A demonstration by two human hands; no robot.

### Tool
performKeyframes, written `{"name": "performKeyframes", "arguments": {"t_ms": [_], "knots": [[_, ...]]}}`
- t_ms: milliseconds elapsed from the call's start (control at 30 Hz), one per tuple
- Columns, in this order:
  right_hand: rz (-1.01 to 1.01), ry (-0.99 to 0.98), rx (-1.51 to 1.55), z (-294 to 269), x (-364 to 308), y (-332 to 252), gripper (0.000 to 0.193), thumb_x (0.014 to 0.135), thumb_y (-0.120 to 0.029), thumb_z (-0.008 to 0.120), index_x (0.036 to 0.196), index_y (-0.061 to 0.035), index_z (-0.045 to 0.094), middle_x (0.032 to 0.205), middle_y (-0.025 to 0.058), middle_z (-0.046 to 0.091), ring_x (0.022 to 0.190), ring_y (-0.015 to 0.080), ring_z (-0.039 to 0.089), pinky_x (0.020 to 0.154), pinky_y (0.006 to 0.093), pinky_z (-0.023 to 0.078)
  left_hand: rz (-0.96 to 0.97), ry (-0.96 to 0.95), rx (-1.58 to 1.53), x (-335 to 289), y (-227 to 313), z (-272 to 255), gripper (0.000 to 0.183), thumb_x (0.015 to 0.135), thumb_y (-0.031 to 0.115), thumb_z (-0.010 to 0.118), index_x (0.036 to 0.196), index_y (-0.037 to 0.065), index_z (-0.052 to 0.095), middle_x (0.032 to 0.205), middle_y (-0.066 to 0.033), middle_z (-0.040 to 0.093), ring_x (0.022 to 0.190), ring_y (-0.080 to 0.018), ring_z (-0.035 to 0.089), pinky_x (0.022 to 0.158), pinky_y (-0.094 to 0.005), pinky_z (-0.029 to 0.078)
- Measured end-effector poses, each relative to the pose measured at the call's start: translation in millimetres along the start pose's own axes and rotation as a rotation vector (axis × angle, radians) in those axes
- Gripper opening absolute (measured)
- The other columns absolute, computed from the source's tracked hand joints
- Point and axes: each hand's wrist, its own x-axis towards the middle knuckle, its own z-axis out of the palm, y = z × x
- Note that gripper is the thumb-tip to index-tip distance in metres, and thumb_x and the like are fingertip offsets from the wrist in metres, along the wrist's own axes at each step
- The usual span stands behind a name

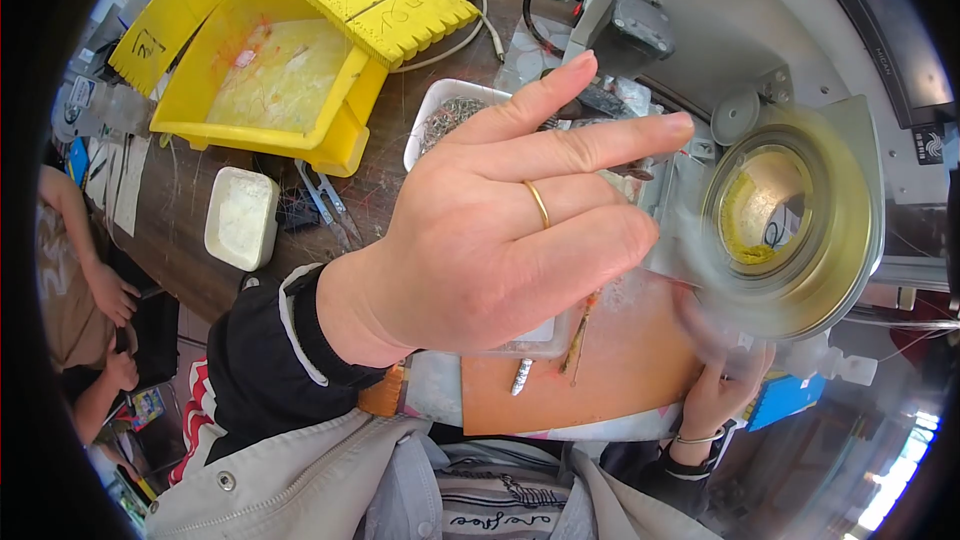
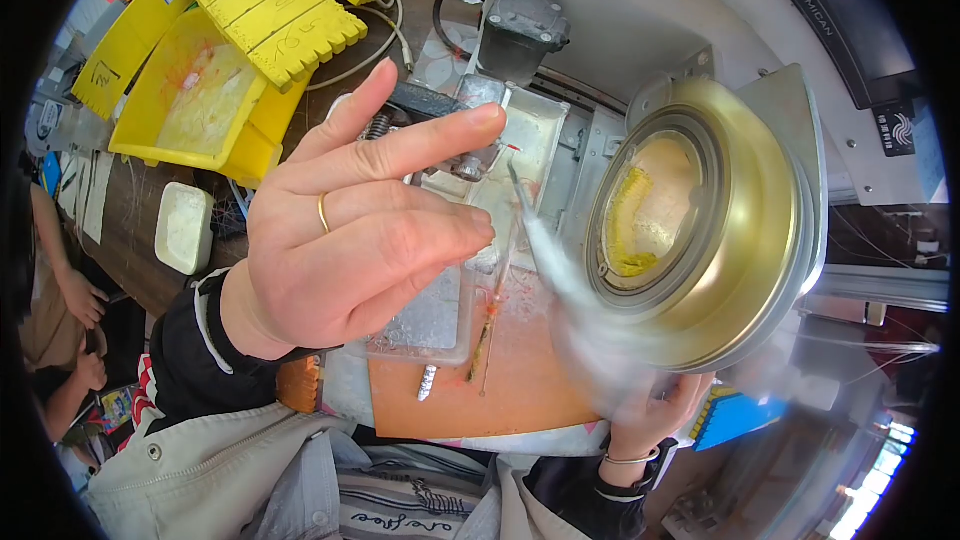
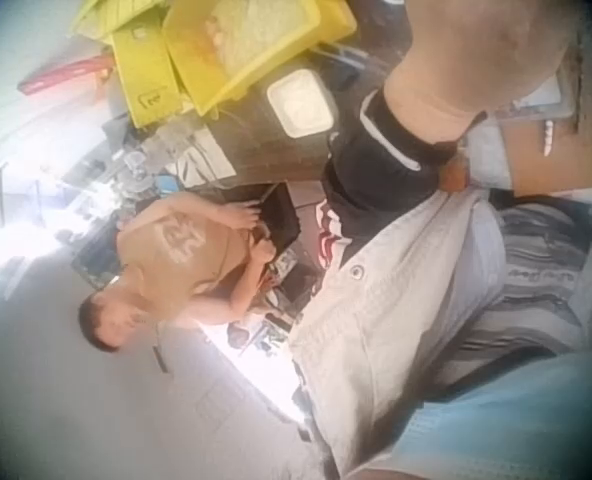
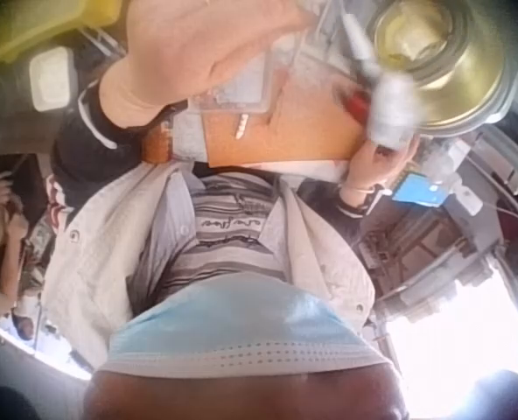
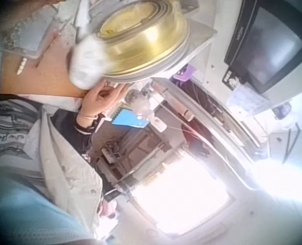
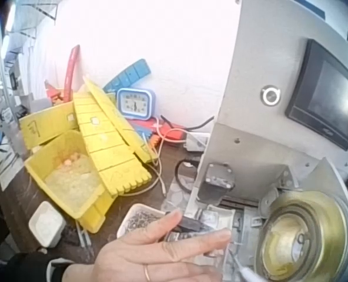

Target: Polishing and finishing small components using a rotating wheel and liquid sealant/glue.

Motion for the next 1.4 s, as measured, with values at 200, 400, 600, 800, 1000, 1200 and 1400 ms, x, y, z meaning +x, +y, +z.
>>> {"name": "performKeyframes", "arguments": {"t_ms": [200,400,600,800,1000,1200,1400], "knots": [[-0.271,-0.036,-0.192,-5,3,22,0.046,0.094,-0.002,0.063,0.138,0.0052,0.049,0.133,0.0177,0.052,0.057,0.0074,0.049,0.055,0.0249,0.04,0.008,-0.009,0.018,1,0,-1,0.007,0.08,0.006,0.068,0.083,0.007,0.073,0.082,-0.0046,0.073,0.113,-0.0288,0.068,0.117,-0.05,0.031],[0.025,-0.028,-0.006,-1,0,5,0.048,0.094,-0.001,0.063,0.139,0.0054,0.047,0.132,0.0164,0.052,0.057,0.0062,0.047,0.054,0.0233,0.039,0.002,0.02,-0.003,1,-1,2,0.006,0.081,0.006,0.067,0.083,0.007,0.073,0.081,-0.0043,0.073,0.113,-0.0286,0.068,0.117,-0.05,0.031],[-0.009,-0.018,-0.01,-2,1,2,0.048,0.095,-0.001,0.062,0.14,0.0059,0.046,0.133,0.0166,0.051,0.058,0.0056,0.047,0.054,0.0225,0.038,0.014,0.003,0.017,2,0,-1,0.005,0.08,0.007,0.068,0.082,0.007,0.073,0.079,-0.0048,0.072,0.113,-0.0281,0.068,0.117,-0.0494,0.032],[-0.01,0.09,0.05,5,0,-8,0.045,0.089,0.001,0.065,0.132,0.0028,0.055,0.137,0.0137,0.053,0.065,0.006,0.046,0.053,0.0199,0.037,0.018,0.03,0.008,-3,1,0,0.008,0.077,0.005,0.07,0.084,0.008,0.071,0.08,-0.0054,0.072,0.113,-0.03,0.068,0.115,-0.0501,0.033],[0.117,0.176,0.229,-2,6,-12,0.036,0.09,0.001,0.067,0.125,0.0016,0.062,0.103,0.0068,0.065,0.057,0.0057,0.046,0.055,0.0192,0.039,0.041,-0.017,0.042,5,7,-4,0.013,0.078,-0.002,0.067,0.089,0.004,0.07,0.093,-0.0124,0.072,0.117,-0.0357,0.064,0.112,-0.0535,0.036],[0.401,0.132,0.396,-53,32,-5,0.01,0.096,-0.006,0.065,0.09,0.0017,0.068,0.069,0.0009,0.06,0.059,0.006,0.052,0.059,0.0218,0.043,0.085,0.027,0.081,3,2,2,0.008,0.086,-0.002,0.065,0.093,0.001,0.068,0.098,-0.0154,0.072,0.12,-0.0351,0.063,0.111,-0.0532,0.036],[-0.207,0.136,-0.202,-63,17,-22,0.037,0.087,-0.005,0.07,0.123,-0.0053,0.062,0.088,0.0061,0.067,0.06,0.0161,0.059,0.061,0.0278,0.048,0.081,0.067,0.119,4,4,3,0.01,0.082,-0.004,0.066,0.088,0.004,0.069,0.092,-0.0125,0.072,0.114,-0.0296,0.067,0.108,-0.0501,0.042]]}}
